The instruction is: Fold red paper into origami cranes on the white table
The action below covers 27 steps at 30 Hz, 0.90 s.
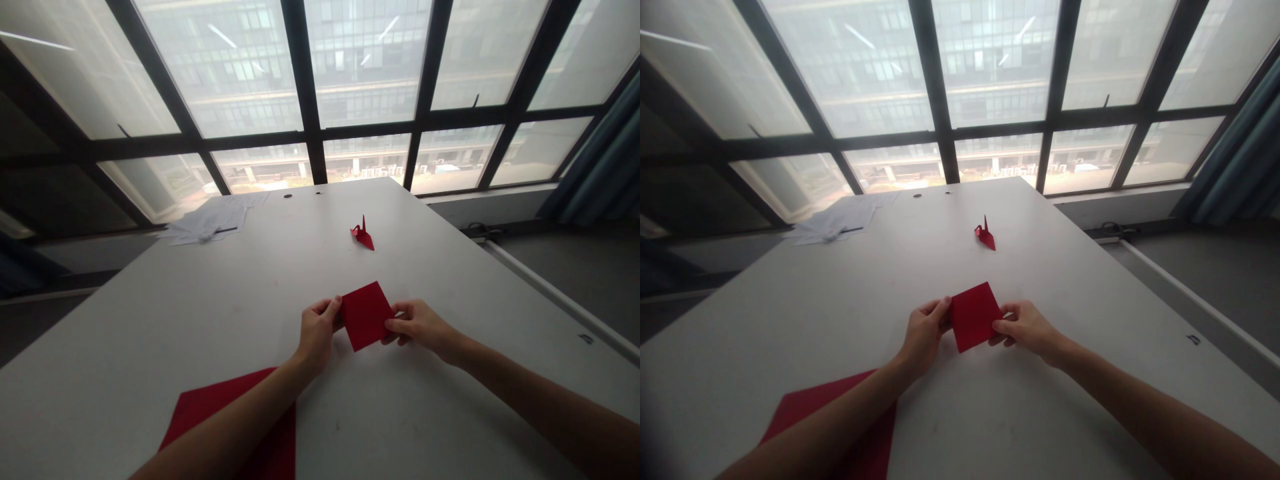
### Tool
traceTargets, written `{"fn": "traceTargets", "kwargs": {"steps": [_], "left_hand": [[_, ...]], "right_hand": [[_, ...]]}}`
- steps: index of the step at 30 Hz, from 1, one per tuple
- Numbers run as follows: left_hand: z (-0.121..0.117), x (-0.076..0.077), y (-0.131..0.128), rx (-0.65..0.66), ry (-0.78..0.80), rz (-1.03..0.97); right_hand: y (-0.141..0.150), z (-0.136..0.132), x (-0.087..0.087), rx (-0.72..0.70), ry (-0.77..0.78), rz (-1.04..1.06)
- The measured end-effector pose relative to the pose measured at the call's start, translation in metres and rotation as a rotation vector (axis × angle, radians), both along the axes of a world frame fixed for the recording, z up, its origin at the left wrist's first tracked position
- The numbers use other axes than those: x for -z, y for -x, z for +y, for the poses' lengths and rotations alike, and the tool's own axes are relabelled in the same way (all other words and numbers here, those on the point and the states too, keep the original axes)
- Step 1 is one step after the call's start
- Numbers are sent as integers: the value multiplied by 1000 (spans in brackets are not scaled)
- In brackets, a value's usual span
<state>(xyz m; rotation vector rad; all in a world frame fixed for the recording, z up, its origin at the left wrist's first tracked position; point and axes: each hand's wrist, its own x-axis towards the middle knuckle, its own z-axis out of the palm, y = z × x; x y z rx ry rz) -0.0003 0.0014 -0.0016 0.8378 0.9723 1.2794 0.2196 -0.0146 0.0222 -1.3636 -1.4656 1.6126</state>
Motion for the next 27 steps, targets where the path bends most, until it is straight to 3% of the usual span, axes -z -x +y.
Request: {"fn": "traceTargets", "kwargs": {"steps": [2,7,11,15,19,27], "left_hand": [[-1,-2,0,16,-9,-4],[-7,-9,-5,202,-5,56],[-13,-13,-7,259,-79,160],[-15,-11,-8,231,-112,152],[-12,-6,-7,191,-97,125],[-10,-8,-6,236,-34,125]], "right_hand": [[-1,0,0,-6,-31,8],[-1,1,3,-21,-144,51],[3,-2,7,-65,-172,216],[5,-3,11,-52,-204,208],[5,-3,12,-90,-134,228],[4,-4,3,-69,-133,235]]}}
